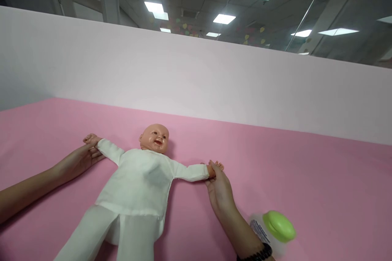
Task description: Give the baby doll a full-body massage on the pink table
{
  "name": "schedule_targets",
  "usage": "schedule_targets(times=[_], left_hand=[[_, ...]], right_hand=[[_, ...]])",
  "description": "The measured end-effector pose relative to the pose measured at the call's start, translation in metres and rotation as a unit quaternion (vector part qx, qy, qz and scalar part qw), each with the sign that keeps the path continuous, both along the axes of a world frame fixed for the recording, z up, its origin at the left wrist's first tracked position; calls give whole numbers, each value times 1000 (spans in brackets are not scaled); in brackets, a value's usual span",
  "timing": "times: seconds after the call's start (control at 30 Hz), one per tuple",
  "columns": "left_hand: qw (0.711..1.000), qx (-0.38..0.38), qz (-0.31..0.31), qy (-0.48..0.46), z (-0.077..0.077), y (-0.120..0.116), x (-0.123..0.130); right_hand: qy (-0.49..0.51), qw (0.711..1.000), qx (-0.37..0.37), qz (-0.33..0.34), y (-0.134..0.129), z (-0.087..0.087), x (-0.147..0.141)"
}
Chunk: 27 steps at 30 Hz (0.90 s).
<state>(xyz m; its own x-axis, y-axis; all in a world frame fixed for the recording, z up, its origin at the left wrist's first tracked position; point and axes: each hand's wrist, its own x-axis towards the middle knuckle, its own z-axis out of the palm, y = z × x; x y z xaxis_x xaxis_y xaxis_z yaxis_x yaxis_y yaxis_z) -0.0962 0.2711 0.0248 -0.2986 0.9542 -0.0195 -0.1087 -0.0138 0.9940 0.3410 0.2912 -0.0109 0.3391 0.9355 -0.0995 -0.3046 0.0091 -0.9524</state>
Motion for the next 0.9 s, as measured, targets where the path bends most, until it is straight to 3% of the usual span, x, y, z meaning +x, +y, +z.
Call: schedule_targets(times=[0.1, 0.27, 0.4, 0.5, 0.6, 0.7, 0.77, 0.83, 0.9], left_hand=[[997, 6, -29, -75, -6, 4, -16], [995, 7, 59, -77, -16, 11, -35], [994, 17, 72, 83, -18, 7, -36], [965, -6, 76, 251, -14, 4, -34], [935, -27, 45, 350, -9, 3, -32], [920, -31, 33, 390, -7, 5, -31], [919, -30, 61, 389, -5, 6, -28], [925, -19, 94, 368, 4, 3, -18], [939, 5, 109, 326, 21, -6, 4]], right_hand=[[5, 1000, 4, -29, 0, -4, 0], [-143, 984, -3, -108, 4, -15, 11], [-257, 963, 14, -78, 9, -20, 19], [-336, 938, 42, -70, 7, -19, 15], [-474, 870, 97, -94, -3, -5, 8], [-606, 751, 224, -137, -23, 27, 5], [-673, 665, 277, -166, -40, 54, 10], [-717, 609, 252, -226, -57, 78, 22], [-742, 590, 155, -278, -74, 95, 39]])
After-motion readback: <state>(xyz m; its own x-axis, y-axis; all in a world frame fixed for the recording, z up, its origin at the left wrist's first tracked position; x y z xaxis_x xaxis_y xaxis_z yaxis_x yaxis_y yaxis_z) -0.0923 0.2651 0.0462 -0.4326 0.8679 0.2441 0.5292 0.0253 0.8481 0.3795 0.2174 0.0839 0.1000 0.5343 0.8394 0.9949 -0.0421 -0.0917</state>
